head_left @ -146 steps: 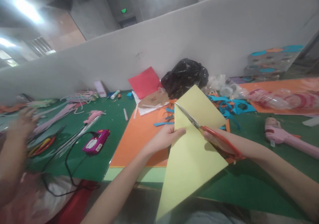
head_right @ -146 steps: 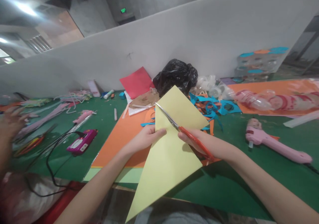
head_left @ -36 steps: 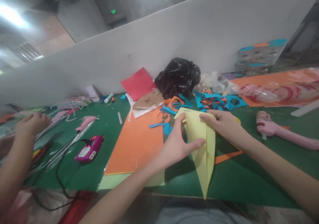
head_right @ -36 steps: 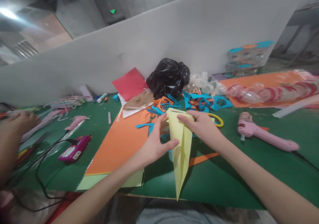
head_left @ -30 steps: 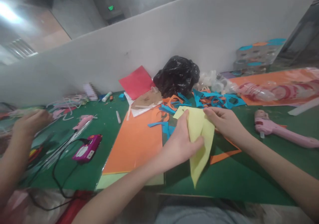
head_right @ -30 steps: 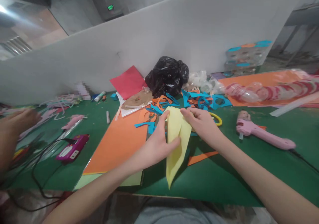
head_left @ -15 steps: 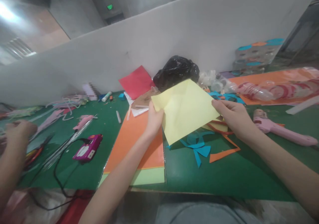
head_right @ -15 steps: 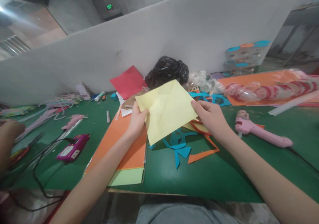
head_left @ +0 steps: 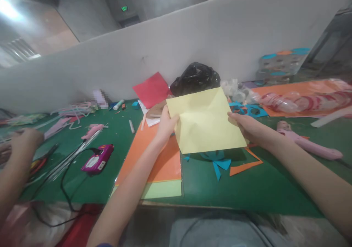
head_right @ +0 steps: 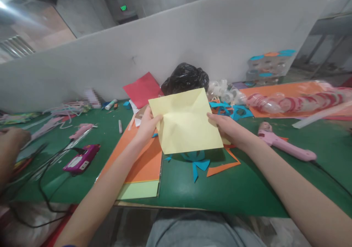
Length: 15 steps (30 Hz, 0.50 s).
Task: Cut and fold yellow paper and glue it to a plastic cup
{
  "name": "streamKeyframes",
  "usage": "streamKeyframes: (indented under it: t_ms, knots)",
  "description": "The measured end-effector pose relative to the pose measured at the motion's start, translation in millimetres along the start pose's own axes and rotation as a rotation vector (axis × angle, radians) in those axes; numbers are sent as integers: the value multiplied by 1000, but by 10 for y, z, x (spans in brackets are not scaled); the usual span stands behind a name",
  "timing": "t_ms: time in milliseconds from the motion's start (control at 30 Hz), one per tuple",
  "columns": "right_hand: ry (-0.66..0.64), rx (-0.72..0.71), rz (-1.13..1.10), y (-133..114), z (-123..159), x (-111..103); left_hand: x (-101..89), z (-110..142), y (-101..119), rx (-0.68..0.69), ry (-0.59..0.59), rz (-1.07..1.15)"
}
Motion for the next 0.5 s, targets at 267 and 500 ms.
streamKeyframes:
  t_ms: [267, 500]
  knots:
    - [41, 127, -231, 3, 68, 101, 5, 83, 29, -207, -233, 58]
    - [73, 78, -252, 36, -10, 104, -31, 28, -138, -259, -309, -94]
Point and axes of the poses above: each hand's wrist, its own z-axis away from the middle knuckle, its own x-axis out of the palm, y = z × x, the point moved 3 cm from there along -z, towards the middle knuckle, and after that the axes turned 13 degrees about -x, right-handed, at the moved point
